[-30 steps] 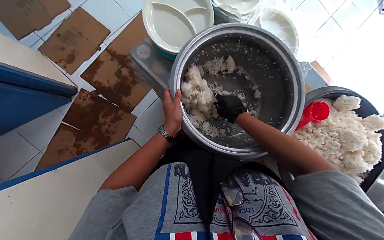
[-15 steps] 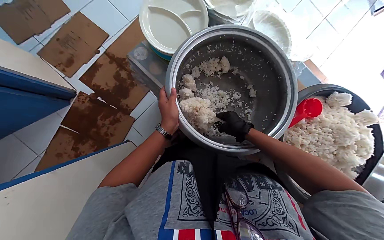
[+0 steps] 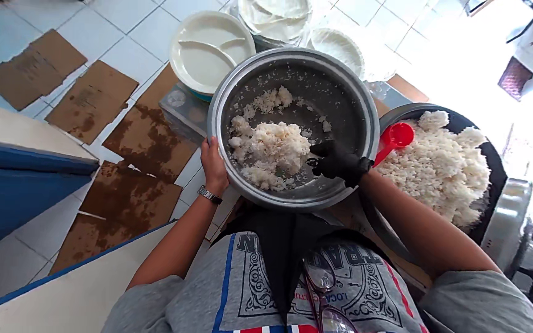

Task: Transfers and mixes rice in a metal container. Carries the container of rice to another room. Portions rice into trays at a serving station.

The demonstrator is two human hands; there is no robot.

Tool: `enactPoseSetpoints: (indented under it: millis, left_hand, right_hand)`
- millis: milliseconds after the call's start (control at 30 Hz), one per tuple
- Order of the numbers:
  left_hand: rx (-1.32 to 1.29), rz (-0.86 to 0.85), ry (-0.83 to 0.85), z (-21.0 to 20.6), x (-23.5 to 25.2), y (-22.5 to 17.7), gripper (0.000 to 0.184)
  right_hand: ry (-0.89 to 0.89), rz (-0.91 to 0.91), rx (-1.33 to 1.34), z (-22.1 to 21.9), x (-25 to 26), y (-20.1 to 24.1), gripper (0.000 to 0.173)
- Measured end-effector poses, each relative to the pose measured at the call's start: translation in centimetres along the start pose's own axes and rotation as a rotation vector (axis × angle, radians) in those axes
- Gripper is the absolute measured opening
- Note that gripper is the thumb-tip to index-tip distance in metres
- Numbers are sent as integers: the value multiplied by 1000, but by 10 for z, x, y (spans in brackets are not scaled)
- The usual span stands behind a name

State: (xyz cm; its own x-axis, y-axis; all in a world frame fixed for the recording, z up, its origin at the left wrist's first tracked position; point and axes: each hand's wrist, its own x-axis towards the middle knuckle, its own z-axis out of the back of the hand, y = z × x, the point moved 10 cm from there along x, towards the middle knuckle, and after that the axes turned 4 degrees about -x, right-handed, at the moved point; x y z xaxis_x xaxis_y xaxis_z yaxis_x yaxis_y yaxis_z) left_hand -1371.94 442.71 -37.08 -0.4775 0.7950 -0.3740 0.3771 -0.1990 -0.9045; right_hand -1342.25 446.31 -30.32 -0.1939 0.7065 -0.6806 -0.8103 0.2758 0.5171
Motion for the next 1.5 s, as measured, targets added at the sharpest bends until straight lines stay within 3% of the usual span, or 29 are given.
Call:
enactPoseSetpoints:
  millis: [133, 300, 533, 733, 867, 1000, 1167, 1367, 1500]
  left_hand:
    - [110, 10, 82, -3, -9, -3, 52]
    - [100, -34, 42, -5, -4, -5, 46]
    - [180, -60, 23, -7, -6, -11, 46]
    - [186, -65, 21, -6, -1, -7, 48]
    - [188, -66, 22, -9, -4, -9, 48]
    - [184, -70, 31, -11, -6, -10, 48]
    - [207, -68, 22, -10, -6, -10, 48]
    - [201, -88, 22, -10, -8, -11, 47]
    - [208, -87, 26, -9, -8, -11, 48]
  right_hand:
    - [-53, -33, 137, 25, -28, -17, 25]
    - [-154, -1, 326, 64, -74, -53, 25]
    - [-467, -19, 563, 124, -168, -137, 19]
    - [-881, -319, 596, 161, -250, -238, 17]
    - [-1045, -645, 213, 174, -277, -283, 29]
    - [-944, -932, -190, 153, -260, -260, 44]
    - [-931, -913, -351, 125, -206, -246, 62]
    - [-854, -904, -412, 102, -181, -264, 49]
    - [-737, -874, -356, 123, -193, -269, 49]
